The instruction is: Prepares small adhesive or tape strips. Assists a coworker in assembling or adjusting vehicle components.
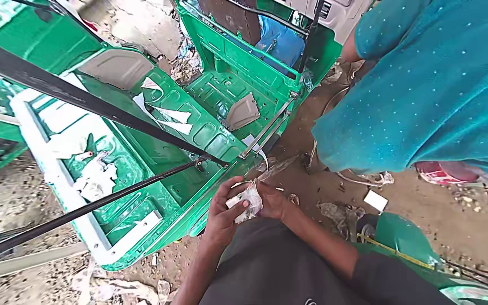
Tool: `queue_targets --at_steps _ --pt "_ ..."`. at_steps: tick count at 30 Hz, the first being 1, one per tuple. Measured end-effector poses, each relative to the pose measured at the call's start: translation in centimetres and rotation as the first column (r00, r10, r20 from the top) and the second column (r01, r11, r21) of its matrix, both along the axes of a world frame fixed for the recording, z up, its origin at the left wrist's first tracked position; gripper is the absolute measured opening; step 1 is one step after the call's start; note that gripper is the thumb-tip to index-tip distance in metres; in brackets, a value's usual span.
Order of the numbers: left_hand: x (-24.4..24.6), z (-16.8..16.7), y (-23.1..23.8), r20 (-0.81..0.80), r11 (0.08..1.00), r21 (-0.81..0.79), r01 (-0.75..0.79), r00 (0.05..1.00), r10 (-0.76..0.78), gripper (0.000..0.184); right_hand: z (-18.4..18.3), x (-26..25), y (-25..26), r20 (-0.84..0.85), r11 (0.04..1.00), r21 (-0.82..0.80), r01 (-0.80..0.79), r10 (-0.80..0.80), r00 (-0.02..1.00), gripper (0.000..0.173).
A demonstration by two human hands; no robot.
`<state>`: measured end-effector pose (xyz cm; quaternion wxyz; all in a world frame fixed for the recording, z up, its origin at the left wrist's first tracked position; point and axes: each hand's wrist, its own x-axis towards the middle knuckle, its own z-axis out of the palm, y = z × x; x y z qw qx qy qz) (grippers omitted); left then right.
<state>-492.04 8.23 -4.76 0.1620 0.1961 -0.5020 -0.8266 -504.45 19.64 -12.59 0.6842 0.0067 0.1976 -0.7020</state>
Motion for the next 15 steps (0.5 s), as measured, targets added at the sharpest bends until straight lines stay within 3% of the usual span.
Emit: queue_targets --at_steps 1,5,8,12,15 --pt "0.2 0.0 0.0 0.016 0.998 -0.064 -0.020 1.000 0.021 0.056 0.0 -0.8 -0.2 -0.002 0.997 0.013 0.074 -0.074 0.997 0.024" --pt "0.9 -0.5 -0.2 0.071 0.947 -0.282 -0.153 0.981 0.179 0.052 2.0 -4.1 0.7 -0.276 0.945 0.193 0.263 -0.205 0.939 0.026" --pt "1.5 -1.2 -0.5 0.110 0.888 -0.393 -0.239 0.946 0.304 0.049 3.6 -5.1 0.9 -0.607 0.866 0.229 0.444 -0.229 0.761 0.029" --pt "1.8 -1.6 -0.9 0.169 0.887 -0.367 -0.282 0.917 0.362 0.049 4.1 -5.5 1.2 -0.810 0.843 0.090 0.531 -0.248 0.531 0.037" --pt "1.8 -1.8 -1.3 0.186 0.905 -0.269 -0.331 0.904 0.386 0.050 3.9 -5.5 1.2 -0.806 0.831 0.045 0.554 -0.297 0.512 0.024"
